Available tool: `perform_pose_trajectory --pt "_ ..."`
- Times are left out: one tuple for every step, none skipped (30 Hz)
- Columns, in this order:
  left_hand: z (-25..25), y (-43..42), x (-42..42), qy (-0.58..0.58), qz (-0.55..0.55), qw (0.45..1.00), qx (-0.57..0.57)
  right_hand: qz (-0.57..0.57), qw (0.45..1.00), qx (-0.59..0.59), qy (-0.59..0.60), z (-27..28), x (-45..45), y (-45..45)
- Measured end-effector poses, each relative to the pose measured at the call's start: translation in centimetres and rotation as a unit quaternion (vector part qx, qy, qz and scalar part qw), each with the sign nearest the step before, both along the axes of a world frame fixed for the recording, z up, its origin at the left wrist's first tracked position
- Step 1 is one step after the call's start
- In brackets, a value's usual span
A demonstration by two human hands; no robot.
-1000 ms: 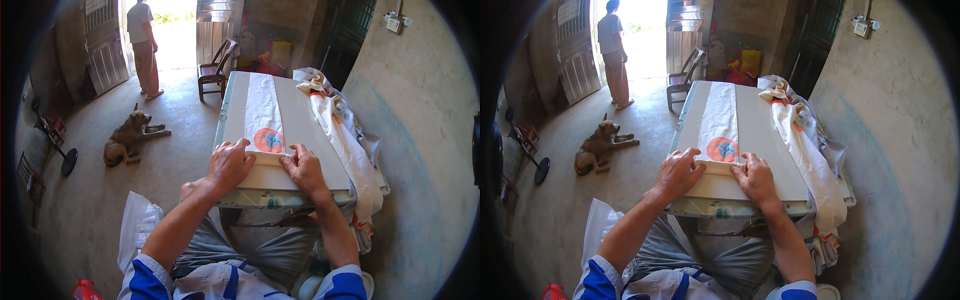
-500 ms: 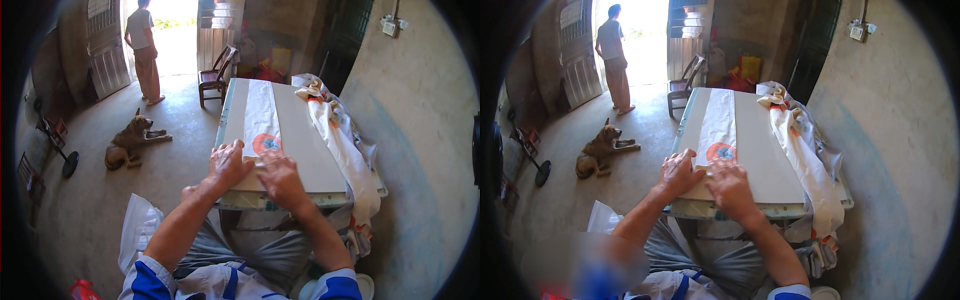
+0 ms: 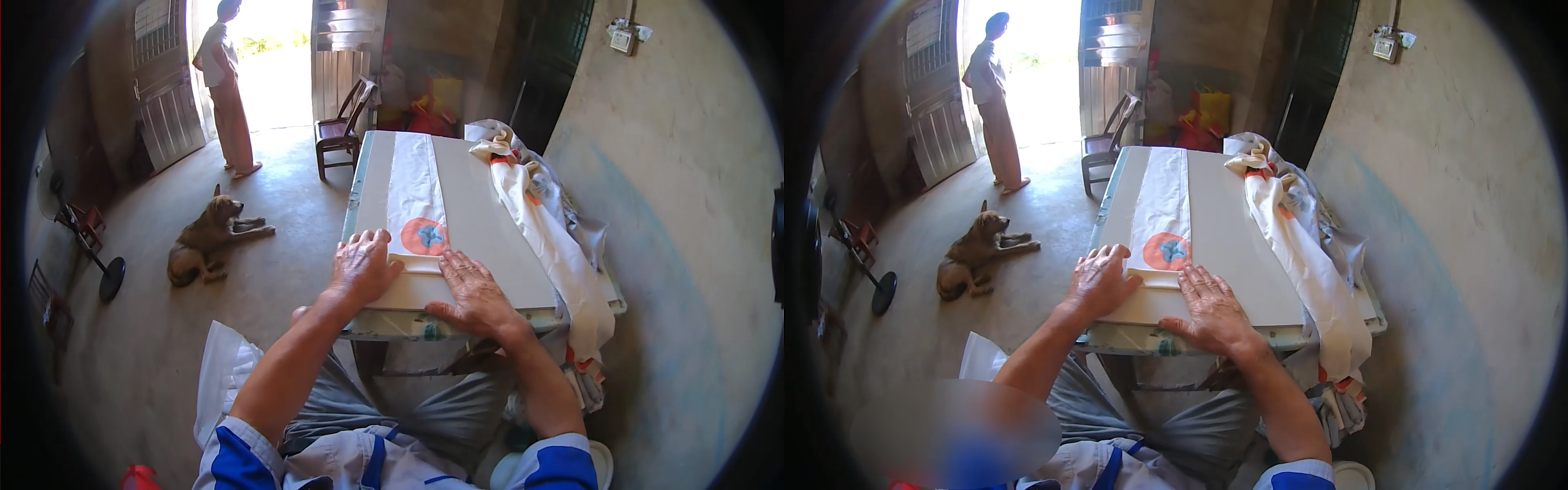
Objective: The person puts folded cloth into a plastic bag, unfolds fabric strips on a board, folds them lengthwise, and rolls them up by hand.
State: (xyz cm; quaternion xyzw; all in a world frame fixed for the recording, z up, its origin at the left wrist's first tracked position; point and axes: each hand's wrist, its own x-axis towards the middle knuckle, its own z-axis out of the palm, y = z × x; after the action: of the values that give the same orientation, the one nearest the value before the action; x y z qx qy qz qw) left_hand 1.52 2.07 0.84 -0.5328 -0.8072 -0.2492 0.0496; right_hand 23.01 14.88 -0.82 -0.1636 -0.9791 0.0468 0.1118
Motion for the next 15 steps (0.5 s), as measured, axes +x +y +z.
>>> perform_pose_trajectory --pt "0.2 0.0 0.3 0.022 -0.005 1.000 0.002 0.000 1.000 0.003 -0.002 -0.1 0.0 0.0" --pt "0.2 0.2 0.6 0.082 -0.025 0.996 0.035 -0.001 1.000 0.005 -0.005 -0.1 0.0 0.0" --pt "0.3 0.4 1.1 0.141 -0.045 0.987 0.069 -0.002 1.000 0.007 -0.008 -0.1 -0.1 0.1" --pt "0.4 0.7 1.6 0.198 -0.063 0.973 0.101 -0.004 1.000 0.005 -0.006 -0.1 -0.1 0.1" --pt "0.3 0.9 2.3 0.218 -0.097 0.968 0.081 -0.004 1.000 0.003 -0.006 0.0 -0.1 0.1" --pt "-0.4 1.4 2.9 0.182 -0.149 0.968 0.083 -0.004 1.000 -0.001 -0.006 0.0 -0.1 0.1" --pt "-1.4 2.0 3.4 0.146 -0.201 0.965 0.085 0.000 1.000 -0.004 0.001 -0.1 -0.1 0.1" --pt "-2.3 2.3 3.6 0.109 -0.252 0.958 0.085 0.003 1.000 -0.008 0.009 -0.1 -0.1 0.2" --pt "-2.3 2.1 3.8 0.065 -0.251 0.963 0.071 0.006 1.000 -0.012 0.016 -0.1 0.0 0.2" --pt "-2.3 1.8 4.0 0.021 -0.250 0.966 0.058 0.008 1.000 -0.010 0.018 0.0 0.0 0.1" --pt "-2.2 1.5 4.1 -0.022 -0.248 0.968 0.047 0.010 1.000 -0.006 0.021 0.2 0.1 0.0" --pt "-2.3 1.1 4.0 -0.006 -0.242 0.969 0.042 0.012 1.000 -0.001 0.023 0.4 0.1 0.0" --pt "-2.4 0.6 3.9 0.010 -0.236 0.971 0.038 0.010 1.000 0.006 0.015 0.5 0.1 -0.1" --pt "-2.5 0.0 3.8 0.027 -0.230 0.972 0.033 0.007 1.000 0.014 0.007 0.6 0.2 -0.2" --pt "-2.5 -0.4 3.8 0.035 -0.212 0.976 0.023 0.004 1.000 0.022 0.000 0.6 0.2 -0.3"
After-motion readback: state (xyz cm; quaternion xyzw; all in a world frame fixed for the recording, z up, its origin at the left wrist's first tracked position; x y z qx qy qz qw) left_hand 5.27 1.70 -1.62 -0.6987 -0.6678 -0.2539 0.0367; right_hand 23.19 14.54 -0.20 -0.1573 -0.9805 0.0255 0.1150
